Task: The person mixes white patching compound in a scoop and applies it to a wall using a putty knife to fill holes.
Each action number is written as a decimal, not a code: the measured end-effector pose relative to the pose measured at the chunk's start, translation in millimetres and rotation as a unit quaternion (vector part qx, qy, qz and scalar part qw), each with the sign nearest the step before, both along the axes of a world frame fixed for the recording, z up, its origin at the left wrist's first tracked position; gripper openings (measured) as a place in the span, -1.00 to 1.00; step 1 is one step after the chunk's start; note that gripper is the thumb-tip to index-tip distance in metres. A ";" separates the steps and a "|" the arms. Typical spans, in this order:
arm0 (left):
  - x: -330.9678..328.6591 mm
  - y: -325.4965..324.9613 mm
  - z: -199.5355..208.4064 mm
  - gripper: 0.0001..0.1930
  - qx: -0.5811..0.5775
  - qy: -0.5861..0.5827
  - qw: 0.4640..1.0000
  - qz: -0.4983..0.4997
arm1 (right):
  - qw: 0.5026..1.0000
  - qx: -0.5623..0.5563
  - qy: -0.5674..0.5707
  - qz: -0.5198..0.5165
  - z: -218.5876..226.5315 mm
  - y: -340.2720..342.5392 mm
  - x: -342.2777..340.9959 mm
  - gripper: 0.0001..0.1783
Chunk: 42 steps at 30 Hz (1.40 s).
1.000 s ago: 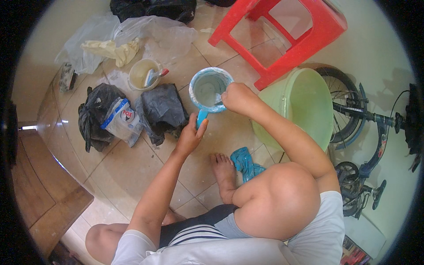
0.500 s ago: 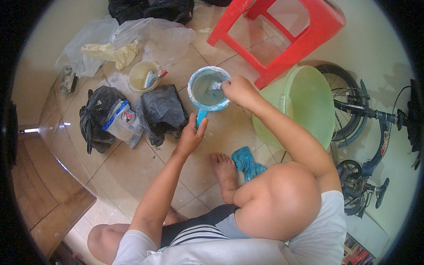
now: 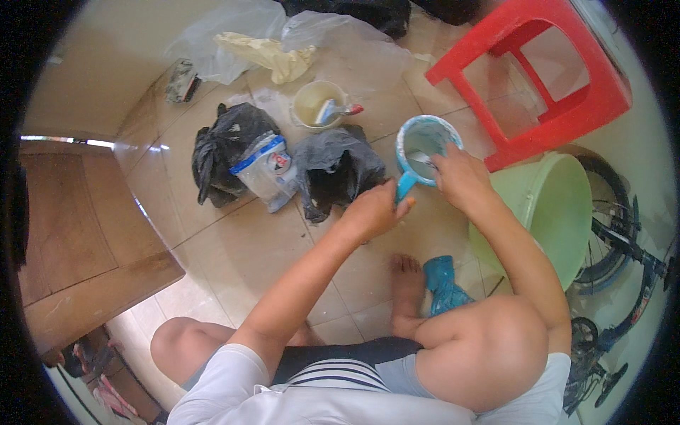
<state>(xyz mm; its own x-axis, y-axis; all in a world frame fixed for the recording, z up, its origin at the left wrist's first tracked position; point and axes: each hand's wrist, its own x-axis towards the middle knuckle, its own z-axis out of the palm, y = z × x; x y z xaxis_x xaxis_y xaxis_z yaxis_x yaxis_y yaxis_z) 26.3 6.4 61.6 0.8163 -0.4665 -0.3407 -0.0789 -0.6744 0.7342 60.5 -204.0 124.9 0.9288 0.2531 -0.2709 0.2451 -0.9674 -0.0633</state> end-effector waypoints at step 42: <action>72.8 227.9 32.5 -0.85 0.065 -0.111 0.969 0.212 | 0.982 0.186 -0.030 -0.019 44.1 21.6 -18.4 -0.59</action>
